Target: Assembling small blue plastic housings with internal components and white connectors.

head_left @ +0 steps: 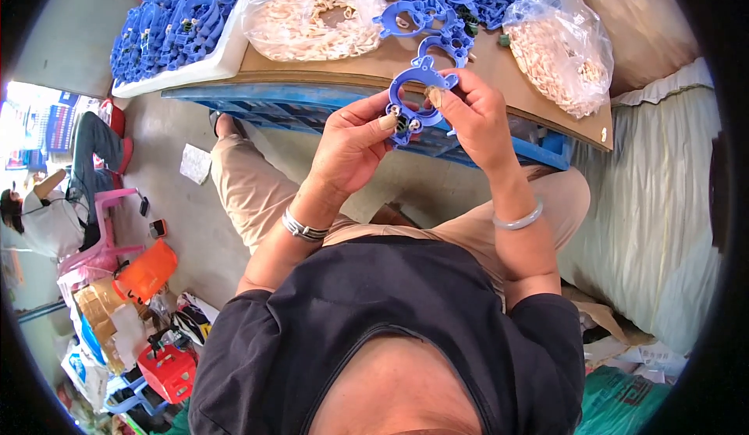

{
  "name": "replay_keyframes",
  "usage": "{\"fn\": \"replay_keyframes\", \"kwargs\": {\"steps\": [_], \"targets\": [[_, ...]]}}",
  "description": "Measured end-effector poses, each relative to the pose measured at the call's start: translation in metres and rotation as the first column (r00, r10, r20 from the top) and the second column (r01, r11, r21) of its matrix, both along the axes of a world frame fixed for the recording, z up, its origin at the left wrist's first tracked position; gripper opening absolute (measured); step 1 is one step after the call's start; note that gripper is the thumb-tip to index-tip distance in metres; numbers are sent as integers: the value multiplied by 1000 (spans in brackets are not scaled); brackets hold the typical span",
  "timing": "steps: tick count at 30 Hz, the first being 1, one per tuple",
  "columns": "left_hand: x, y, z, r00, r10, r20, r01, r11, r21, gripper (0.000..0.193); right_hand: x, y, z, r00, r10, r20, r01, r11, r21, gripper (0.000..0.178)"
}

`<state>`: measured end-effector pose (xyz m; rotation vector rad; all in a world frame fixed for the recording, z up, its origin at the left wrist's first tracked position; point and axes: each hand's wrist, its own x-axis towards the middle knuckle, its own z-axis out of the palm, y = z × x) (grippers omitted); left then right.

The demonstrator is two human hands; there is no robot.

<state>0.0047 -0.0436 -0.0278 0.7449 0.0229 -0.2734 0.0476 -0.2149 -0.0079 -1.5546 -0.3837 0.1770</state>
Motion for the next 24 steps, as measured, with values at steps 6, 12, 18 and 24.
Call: {"fn": "replay_keyframes", "kwargs": {"steps": [6, 12, 18, 24], "targets": [[-1, -8, -4, 976, 177, 129, -213, 905, 369, 33, -10, 1, 2, 986, -75, 146, 87, 993, -77, 20], [-6, -7, 1, 981, 161, 111, -184, 950, 252, 32, -15, 3, 6, 959, -96, 265, 122, 989, -82, 23], [-5, -8, 2, 975, 165, 151, -196, 955, 221, 30, -20, 1, 13, 935, -84, 346, 136, 982, -131, 24], [-4, -5, -1, 981, 110, 158, -129, 985, 114, 30, -19, -2, 16, 950, -70, 304, 111, 987, -118, 23]]}}
